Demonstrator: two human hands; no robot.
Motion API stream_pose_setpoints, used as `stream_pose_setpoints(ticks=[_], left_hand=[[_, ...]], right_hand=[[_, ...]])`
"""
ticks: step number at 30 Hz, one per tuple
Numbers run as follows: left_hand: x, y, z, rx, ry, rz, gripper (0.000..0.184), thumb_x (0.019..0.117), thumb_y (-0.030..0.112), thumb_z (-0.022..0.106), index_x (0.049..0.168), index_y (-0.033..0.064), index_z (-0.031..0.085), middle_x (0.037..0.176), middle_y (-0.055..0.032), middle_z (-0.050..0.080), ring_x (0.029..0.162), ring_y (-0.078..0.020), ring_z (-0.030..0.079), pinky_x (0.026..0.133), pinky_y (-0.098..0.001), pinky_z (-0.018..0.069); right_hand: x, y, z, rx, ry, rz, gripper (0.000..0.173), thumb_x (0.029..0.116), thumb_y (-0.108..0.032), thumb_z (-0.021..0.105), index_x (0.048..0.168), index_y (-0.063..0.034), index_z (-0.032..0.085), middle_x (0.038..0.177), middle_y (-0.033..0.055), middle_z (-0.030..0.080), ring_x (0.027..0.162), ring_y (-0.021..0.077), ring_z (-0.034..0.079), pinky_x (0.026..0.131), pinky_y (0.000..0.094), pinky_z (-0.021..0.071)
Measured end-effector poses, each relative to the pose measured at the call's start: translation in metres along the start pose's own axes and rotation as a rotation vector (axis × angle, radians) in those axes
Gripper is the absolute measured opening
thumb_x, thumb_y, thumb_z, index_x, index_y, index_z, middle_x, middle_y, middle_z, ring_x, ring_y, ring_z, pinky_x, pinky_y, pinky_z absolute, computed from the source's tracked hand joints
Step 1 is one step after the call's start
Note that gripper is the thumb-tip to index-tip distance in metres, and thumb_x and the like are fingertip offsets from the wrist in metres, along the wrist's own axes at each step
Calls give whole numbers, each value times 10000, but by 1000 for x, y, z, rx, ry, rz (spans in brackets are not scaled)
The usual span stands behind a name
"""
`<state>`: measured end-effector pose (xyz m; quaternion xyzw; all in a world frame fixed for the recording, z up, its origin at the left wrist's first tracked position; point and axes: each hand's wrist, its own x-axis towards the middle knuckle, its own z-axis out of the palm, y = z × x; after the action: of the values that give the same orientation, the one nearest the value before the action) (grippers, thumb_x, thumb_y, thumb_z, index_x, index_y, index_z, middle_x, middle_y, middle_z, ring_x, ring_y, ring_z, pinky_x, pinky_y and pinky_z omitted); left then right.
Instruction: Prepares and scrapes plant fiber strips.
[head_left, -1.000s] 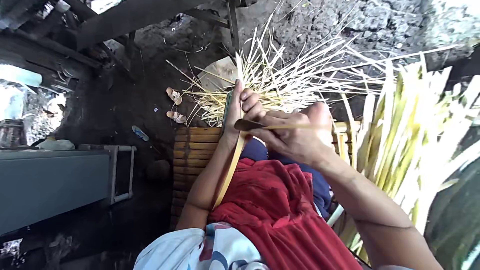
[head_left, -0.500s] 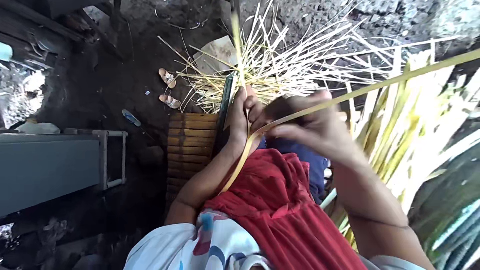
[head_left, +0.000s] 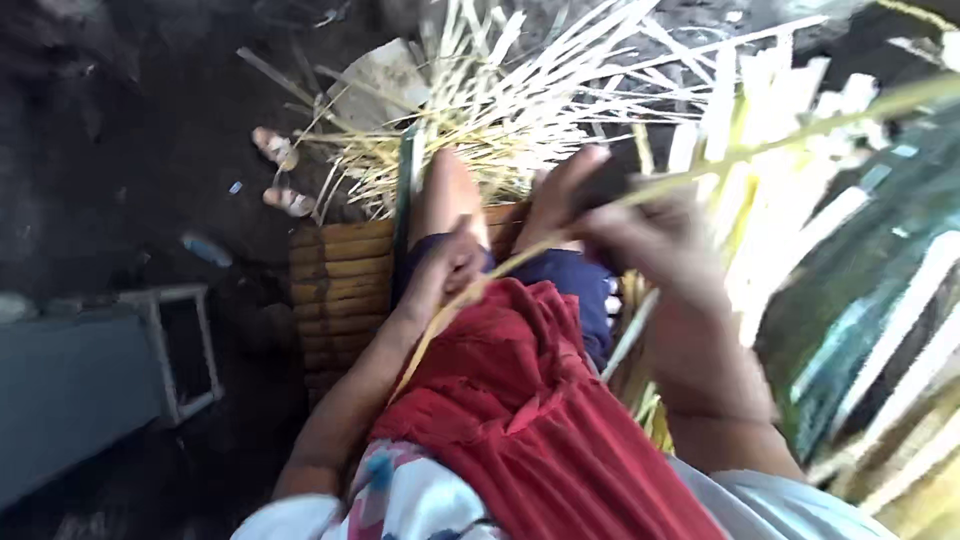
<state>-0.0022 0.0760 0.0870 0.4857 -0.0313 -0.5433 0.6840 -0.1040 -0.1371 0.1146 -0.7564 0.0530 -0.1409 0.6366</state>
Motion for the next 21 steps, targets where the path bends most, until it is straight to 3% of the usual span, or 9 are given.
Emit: stream_pose_setpoints(ticks=[3, 6, 9, 11, 13, 15, 17, 19, 21], left_hand=[[31, -10, -10, -186, -16, 137, 464, 1086, 522, 358, 833, 216, 598, 637, 87, 496, 512, -4, 475, 479, -158, 437], [58, 0, -53, -351, -34, 187, 628, 1080, 577, 238, 702, 194, 561, 510, 94, 438, 415, -32, 441, 423, -194, 418], [85, 14, -95, -309, 83, 267, 696, 1072, 589, 98, 700, 140, 477, 501, 46, 417, 412, -90, 450, 431, -241, 450], [75, 8, -82, -219, -69, 162, 708, 1039, 664, 161, 770, 144, 559, 549, 47, 484, 442, -87, 495, 436, -244, 469], [41, -8, -57, -60, -226, -61, 624, 971, 740, 369, 778, 211, 639, 558, 82, 503, 436, -57, 496, 409, -238, 450], [19, -19, -37, 35, -175, -147, 555, 982, 674, 454, 699, 217, 594, 521, 96, 436, 404, -48, 449, 396, -230, 428], [25, -25, -26, 19, -91, -77, 526, 1031, 588, 447, 708, 196, 582, 536, 86, 453, 434, -38, 472, 430, -212, 456], [43, -24, -21, -85, -151, -7, 487, 1059, 544, 428, 782, 199, 630, 627, 82, 542, 565, -34, 556, 580, -213, 517], [61, -12, -24, -225, -125, 57, 623, 1066, 596, 274, 718, 187, 591, 521, 84, 488, 432, -41, 493, 445, -212, 460]], right_hand=[[1, 13, 49, -20, -159, -109, 159, 907, -153, 774, 952, -4, 744, 826, 34, 727, 739, 64, 687, 687, 269, 606], [-42, 19, 53, 188, -319, -12, 229, 925, -210, 757, 845, 2, 719, 668, 15, 644, 592, 32, 604, 550, 225, 514], [-89, 7, 51, 425, -481, 144, 274, 920, -232, 757, 904, 39, 713, 646, 36, 628, 511, 50, 553, 481, 220, 446], [-92, 6, 43, 388, -318, 169, 219, 921, -175, 748, 875, 34, 702, 634, 27, 626, 508, 42, 550, 474, 218, 447], [-77, 7, 19, 264, -25, 131, 165, 948, -88, 694, 842, 37, 678, 647, 24, 614, 556, 34, 560, 518, 212, 469], [-60, 13, 2, 190, 156, 95, 156, 968, -63, 678, 880, 61, 714, 671, 60, 657, 556, 60, 587, 518, 232, 501], [-51, 25, 24, 121, 172, 111, 180, 975, -140, 698, 905, 24, 725, 704, 61, 678, 592, 81, 627, 553, 262, 547], [-48, 38, 57, 57, 67, 23, 229, 976, -203, 707, 947, 23, 733, 788, 71, 699, 725, 91, 668, 689, 282, 572], [-64, 40, 64, 137, -79, -61, 293, 989, -246, 680, 892, 30, 695, 738, 61, 644, 696, 75, 617, 661, 260, 516]])
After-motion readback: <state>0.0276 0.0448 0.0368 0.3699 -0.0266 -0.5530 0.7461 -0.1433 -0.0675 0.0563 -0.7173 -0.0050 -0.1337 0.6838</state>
